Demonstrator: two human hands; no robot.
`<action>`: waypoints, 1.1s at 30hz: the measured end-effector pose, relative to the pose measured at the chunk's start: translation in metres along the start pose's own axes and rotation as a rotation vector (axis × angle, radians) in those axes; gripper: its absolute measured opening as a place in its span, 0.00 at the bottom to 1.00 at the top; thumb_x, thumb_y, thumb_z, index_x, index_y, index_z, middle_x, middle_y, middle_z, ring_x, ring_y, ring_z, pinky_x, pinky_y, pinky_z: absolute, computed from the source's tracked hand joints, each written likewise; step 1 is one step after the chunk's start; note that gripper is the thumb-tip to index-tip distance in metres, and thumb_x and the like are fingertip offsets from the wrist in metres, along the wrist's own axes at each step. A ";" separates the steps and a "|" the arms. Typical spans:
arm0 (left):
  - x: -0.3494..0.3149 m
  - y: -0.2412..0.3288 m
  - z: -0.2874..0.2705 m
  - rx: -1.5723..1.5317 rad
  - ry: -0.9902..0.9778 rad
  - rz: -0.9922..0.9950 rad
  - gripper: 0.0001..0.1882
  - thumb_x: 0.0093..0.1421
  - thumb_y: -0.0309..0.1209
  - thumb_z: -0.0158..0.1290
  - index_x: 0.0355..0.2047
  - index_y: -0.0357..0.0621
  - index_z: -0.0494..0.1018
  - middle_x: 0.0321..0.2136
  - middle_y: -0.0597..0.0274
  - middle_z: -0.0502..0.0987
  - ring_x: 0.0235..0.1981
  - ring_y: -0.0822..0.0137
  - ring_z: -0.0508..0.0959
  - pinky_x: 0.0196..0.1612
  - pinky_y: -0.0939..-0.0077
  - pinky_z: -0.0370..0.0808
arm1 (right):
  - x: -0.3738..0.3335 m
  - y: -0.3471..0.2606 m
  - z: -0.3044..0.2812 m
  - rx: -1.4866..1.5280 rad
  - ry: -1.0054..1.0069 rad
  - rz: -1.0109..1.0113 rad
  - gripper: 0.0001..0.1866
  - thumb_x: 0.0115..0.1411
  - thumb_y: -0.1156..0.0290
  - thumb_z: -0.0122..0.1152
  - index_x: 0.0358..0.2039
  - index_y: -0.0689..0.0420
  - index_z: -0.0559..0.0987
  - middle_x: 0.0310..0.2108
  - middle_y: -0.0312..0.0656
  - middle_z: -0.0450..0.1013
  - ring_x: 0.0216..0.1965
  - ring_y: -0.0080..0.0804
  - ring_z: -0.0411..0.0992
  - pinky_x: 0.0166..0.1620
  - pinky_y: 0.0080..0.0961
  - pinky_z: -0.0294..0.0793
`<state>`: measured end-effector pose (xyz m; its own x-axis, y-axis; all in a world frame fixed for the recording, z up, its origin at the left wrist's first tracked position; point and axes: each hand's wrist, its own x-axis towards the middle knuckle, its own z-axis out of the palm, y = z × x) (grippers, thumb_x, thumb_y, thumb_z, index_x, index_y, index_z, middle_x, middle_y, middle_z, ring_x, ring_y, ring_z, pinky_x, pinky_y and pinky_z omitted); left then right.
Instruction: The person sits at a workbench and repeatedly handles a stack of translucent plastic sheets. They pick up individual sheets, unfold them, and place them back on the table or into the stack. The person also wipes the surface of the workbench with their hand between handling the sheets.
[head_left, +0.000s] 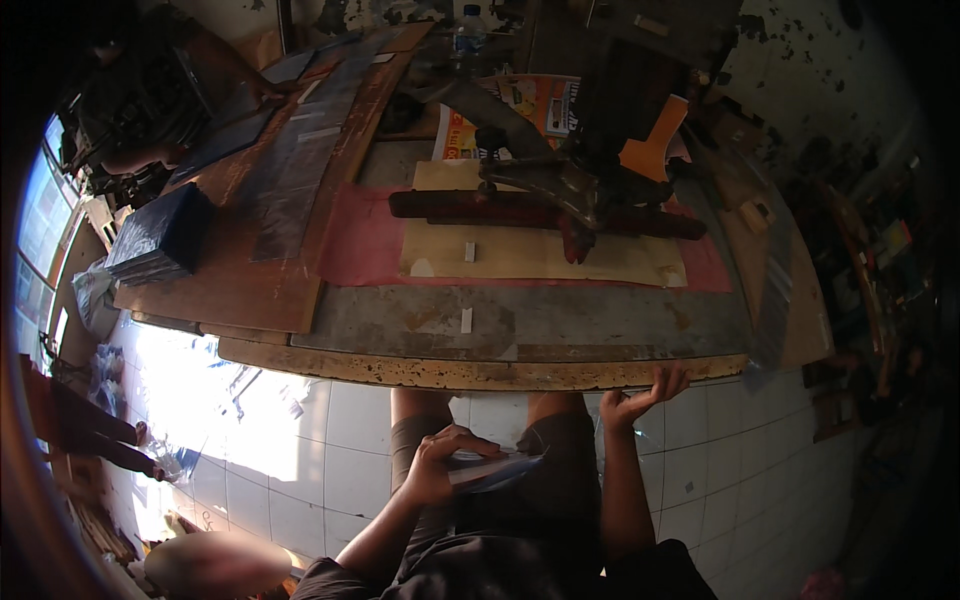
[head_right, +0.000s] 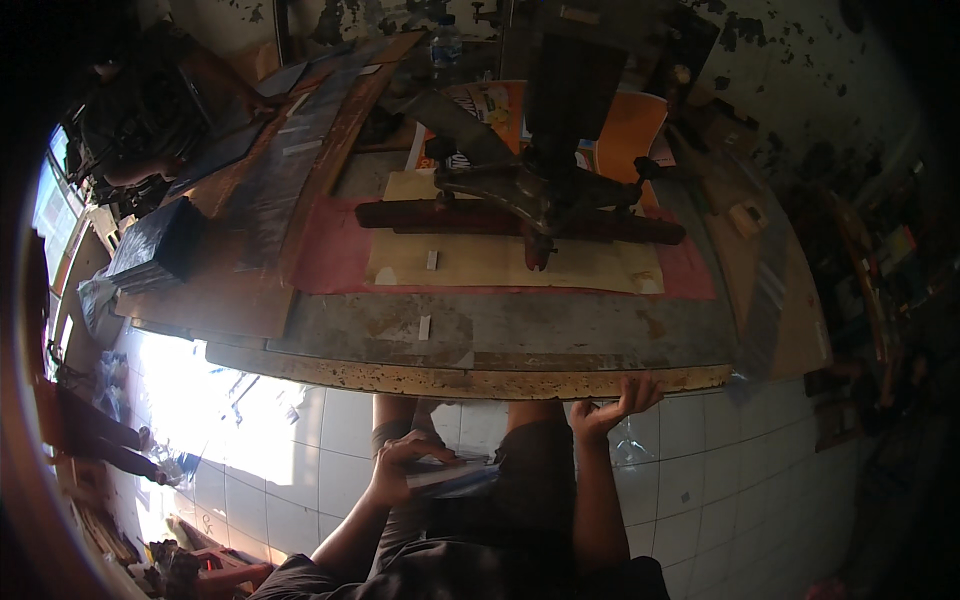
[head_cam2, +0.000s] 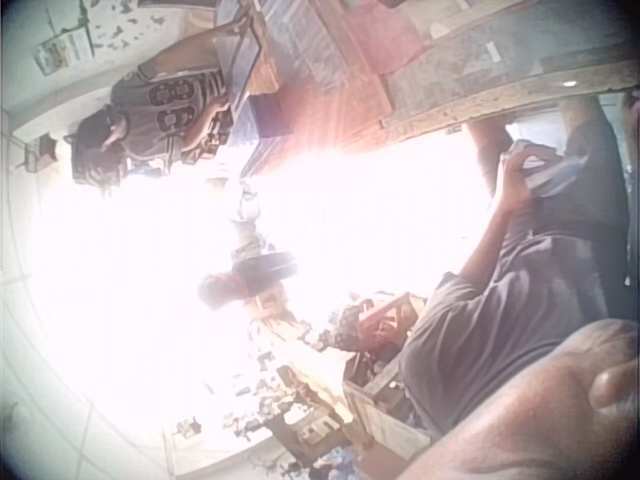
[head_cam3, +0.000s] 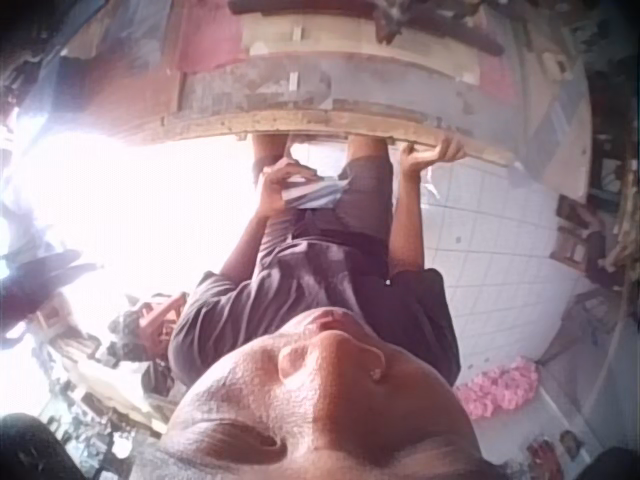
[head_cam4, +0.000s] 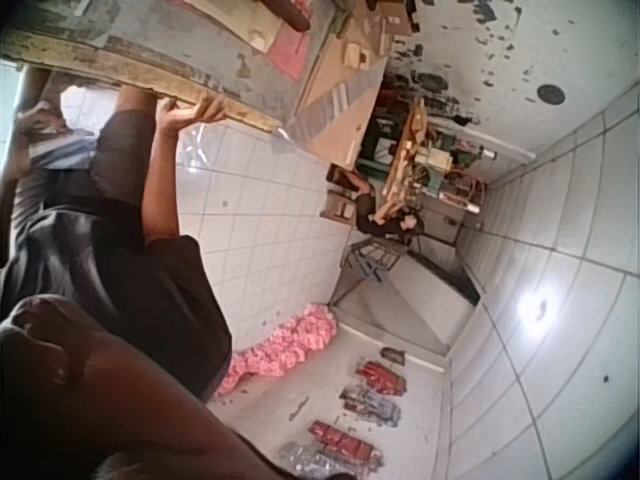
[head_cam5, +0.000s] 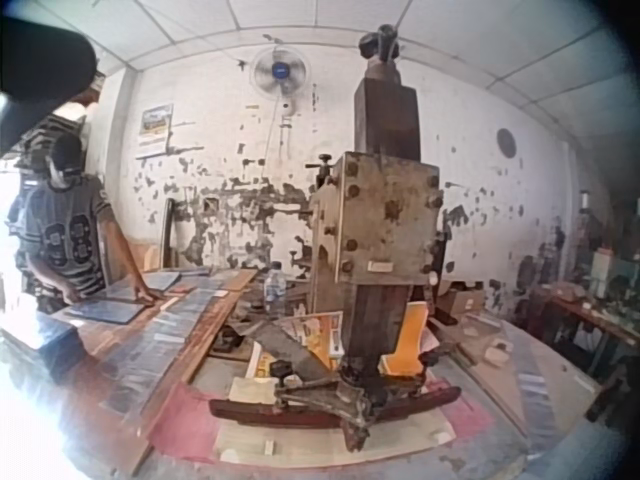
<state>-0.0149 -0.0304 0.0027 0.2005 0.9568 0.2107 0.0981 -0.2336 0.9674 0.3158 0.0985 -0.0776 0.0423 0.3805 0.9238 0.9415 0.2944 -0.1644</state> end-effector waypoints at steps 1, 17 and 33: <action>-0.001 -0.001 0.000 -0.001 0.002 -0.005 0.17 0.48 0.26 0.71 0.40 0.46 0.86 0.41 0.64 0.87 0.42 0.66 0.83 0.52 0.71 0.76 | 0.000 -0.002 0.000 -0.004 -0.007 0.005 0.39 0.71 0.36 0.43 0.68 0.54 0.56 0.73 0.57 0.49 0.76 0.64 0.41 0.72 0.74 0.37; -0.003 -0.003 0.000 -0.004 0.001 0.005 0.17 0.48 0.26 0.71 0.41 0.45 0.85 0.42 0.64 0.87 0.43 0.65 0.83 0.52 0.70 0.77 | 0.004 -0.005 -0.014 -0.008 -0.098 0.006 0.35 0.72 0.45 0.52 0.68 0.55 0.54 0.73 0.58 0.47 0.75 0.68 0.40 0.70 0.75 0.41; -0.003 -0.002 -0.001 0.004 0.005 0.018 0.17 0.48 0.26 0.70 0.41 0.45 0.85 0.41 0.64 0.87 0.42 0.65 0.83 0.52 0.70 0.77 | 0.004 -0.004 -0.014 -0.022 -0.102 0.000 0.36 0.72 0.45 0.51 0.68 0.55 0.54 0.73 0.58 0.47 0.75 0.67 0.40 0.70 0.75 0.41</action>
<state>-0.0162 -0.0324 0.0006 0.1971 0.9533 0.2290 0.0979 -0.2516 0.9629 0.3169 0.0861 -0.0685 0.0090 0.4685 0.8834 0.9487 0.2753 -0.1557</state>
